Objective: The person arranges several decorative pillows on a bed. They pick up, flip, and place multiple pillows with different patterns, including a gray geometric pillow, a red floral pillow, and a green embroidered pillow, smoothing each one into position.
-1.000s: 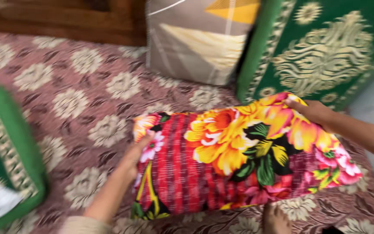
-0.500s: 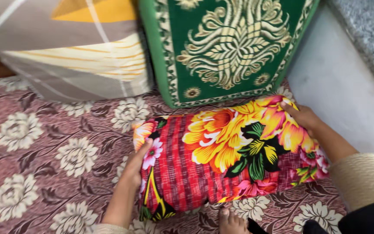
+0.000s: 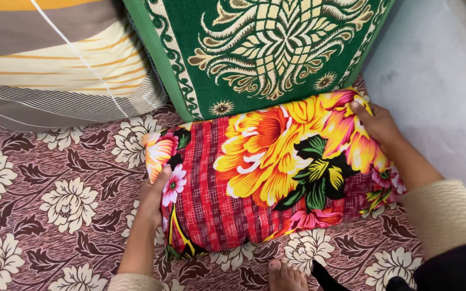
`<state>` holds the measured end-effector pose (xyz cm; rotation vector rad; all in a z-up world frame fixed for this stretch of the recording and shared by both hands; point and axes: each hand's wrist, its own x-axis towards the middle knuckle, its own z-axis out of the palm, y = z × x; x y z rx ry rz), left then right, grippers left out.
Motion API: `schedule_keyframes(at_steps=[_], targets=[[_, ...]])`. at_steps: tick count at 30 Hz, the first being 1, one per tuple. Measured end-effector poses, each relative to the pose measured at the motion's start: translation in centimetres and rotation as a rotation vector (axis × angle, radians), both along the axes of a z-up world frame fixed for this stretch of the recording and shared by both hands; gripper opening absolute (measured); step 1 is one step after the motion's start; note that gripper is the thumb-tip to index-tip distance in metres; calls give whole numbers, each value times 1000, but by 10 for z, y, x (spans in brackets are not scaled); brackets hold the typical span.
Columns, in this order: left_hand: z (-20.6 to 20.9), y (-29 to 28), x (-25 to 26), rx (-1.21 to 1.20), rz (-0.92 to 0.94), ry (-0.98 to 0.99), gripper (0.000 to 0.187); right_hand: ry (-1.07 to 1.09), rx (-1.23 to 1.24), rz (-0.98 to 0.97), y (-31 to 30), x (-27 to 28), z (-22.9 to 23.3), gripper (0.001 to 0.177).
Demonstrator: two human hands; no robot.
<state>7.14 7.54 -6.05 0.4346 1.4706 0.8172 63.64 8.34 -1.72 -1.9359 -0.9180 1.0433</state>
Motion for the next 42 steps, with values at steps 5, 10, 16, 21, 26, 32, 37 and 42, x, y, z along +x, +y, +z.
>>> schedule_keyframes(at_steps=[5,10,16,21,26,32,37,42], targets=[[27,-8,9,222,-174,691,62,-752,41,136,-13,-23,21,71],[48,-28,49,766,-479,1316,83,-1061,231,378,-35,-86,20,76],[41,-26,64,796,-616,1284,79,-1033,288,479,-39,-107,15,67],[19,-25,58,771,-615,1286,77,-1030,286,476,-37,-101,1,68],[5,-17,55,823,-550,1203,76,-1046,367,483,-25,-102,0,61],[62,-9,-32,934,-273,799,49,-690,761,908,17,-208,76,40],[139,-29,-174,806,-96,795,54,-427,863,1380,24,-409,145,37],[180,-107,-349,691,404,684,48,-282,953,1822,-43,-617,210,39]])
